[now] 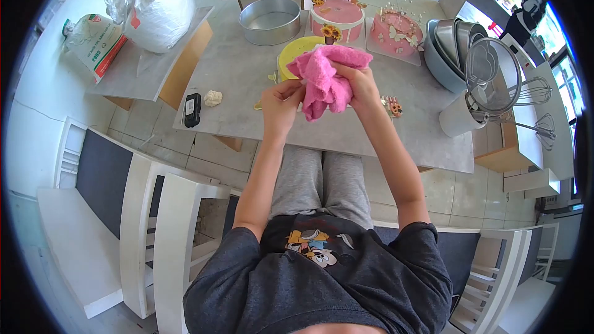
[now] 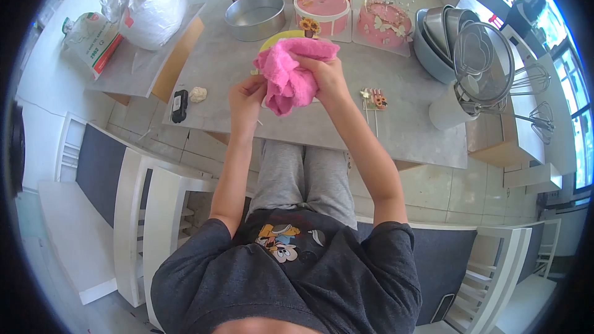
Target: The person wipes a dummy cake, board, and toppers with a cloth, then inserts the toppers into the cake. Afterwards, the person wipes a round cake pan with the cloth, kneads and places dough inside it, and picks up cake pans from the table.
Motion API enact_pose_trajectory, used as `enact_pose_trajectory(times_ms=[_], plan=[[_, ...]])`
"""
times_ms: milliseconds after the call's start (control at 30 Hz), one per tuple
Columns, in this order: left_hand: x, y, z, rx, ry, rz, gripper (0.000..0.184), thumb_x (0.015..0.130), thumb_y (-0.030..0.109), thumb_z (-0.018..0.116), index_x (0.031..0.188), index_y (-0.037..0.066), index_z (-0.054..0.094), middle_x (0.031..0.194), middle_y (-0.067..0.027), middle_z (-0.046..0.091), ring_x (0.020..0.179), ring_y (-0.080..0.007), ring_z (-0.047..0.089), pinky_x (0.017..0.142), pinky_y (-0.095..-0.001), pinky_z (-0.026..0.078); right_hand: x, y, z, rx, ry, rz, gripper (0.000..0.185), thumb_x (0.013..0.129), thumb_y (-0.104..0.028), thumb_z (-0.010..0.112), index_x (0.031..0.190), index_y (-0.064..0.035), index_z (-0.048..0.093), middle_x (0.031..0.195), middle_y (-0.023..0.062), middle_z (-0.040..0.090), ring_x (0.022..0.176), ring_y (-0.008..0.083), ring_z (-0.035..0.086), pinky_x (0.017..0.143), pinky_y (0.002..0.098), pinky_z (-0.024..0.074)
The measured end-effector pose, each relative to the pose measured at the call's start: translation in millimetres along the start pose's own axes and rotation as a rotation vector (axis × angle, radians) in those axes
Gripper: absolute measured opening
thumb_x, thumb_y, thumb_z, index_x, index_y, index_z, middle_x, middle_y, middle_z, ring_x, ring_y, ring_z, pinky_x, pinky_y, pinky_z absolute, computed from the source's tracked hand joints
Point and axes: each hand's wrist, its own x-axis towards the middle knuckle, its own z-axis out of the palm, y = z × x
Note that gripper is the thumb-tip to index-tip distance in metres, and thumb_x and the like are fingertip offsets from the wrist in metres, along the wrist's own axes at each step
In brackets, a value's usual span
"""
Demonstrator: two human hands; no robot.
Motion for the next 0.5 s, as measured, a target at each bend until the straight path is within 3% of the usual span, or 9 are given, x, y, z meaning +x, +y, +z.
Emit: enact_pose_trajectory(times_ms=[167,500], plan=[[-1.1,12.5,-0.1,-0.001,-0.068,-0.048,0.009,0.076,0.001,0.062,0.079,-0.007,0.063,0.070,-0.0070,0.063,0.057,-0.0105,0.058,0.053,-0.0202,0.044,3.9,-9.3,-13.2,-0.025,0.002,0.020,0.024,0.074,0.002,0.063,0.097,0.0052,0.057,0.093,0.0122,0.060,0.082,0.0195,0.061,0.070,0.0303,0.0525],[-0.4,6.9,-12.4,-0.033,-0.048,-0.073,0.011,0.073,0.003,0.067,0.078,-0.006,0.064,0.065,-0.0061,0.062,0.055,-0.0097,0.057,0.052,-0.0194,0.044,1.7,-23.2,-28.3,-0.309,0.049,-0.050,0.026,0.067,0.002,0.068,0.091,0.0066,0.059,0.088,0.0114,0.062,0.077,0.0162,0.061,0.067,0.0275,0.0516]])
